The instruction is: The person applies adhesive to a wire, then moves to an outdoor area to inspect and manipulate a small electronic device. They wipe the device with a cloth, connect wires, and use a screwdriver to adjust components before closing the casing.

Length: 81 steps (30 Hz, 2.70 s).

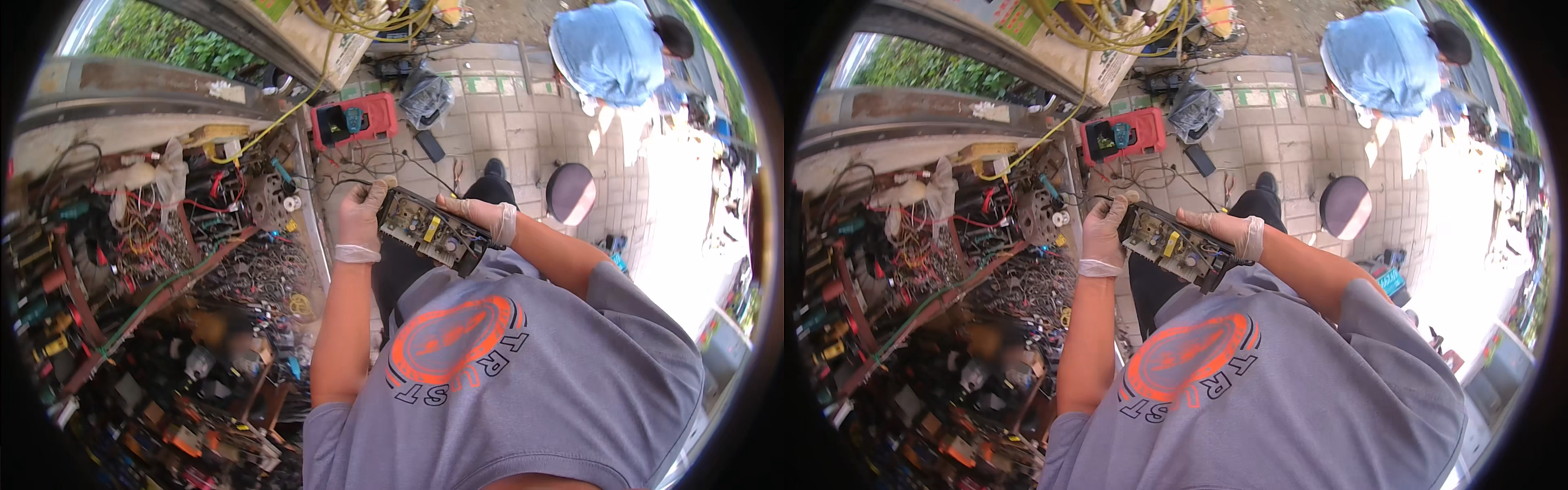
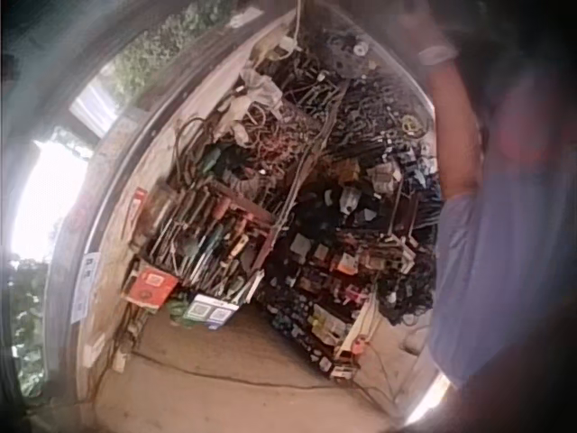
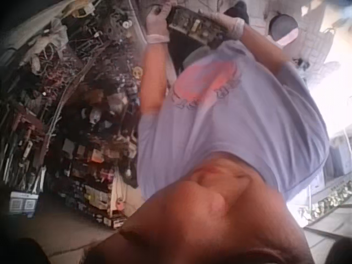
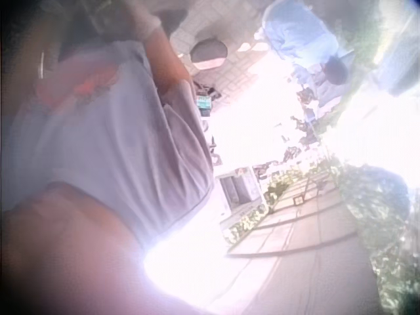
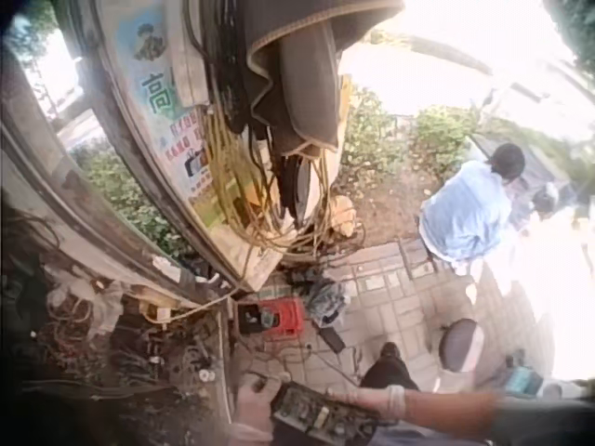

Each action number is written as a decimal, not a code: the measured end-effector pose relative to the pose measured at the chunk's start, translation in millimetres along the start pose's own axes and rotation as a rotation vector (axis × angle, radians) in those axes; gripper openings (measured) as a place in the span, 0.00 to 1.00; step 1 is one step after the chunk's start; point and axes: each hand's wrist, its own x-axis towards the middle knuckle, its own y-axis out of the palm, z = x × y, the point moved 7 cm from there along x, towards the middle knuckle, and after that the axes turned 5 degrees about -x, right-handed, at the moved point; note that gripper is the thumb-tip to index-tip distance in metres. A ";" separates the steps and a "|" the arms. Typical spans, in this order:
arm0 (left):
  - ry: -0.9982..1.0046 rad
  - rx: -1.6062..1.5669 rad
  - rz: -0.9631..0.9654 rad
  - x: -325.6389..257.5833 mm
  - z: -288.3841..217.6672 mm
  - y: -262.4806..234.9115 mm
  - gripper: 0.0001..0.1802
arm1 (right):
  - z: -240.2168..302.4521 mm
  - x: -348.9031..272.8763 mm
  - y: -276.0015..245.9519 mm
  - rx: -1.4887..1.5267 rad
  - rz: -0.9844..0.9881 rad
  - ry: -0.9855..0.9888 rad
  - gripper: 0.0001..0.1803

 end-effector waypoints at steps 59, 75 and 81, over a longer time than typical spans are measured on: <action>0.484 1.138 0.318 635.2 221.4 -115.9 0.27 | 110.7 410.8 -490.0 -0.408 -0.954 -1.046 0.28; 0.539 0.595 -0.049 538.8 194.3 -160.0 0.19 | 96.9 332.7 -634.6 -1.171 -1.520 -0.052 0.50; 0.433 0.111 -0.238 476.1 252.0 -224.2 0.10 | 94.9 331.5 -618.8 -1.307 -1.596 0.006 0.40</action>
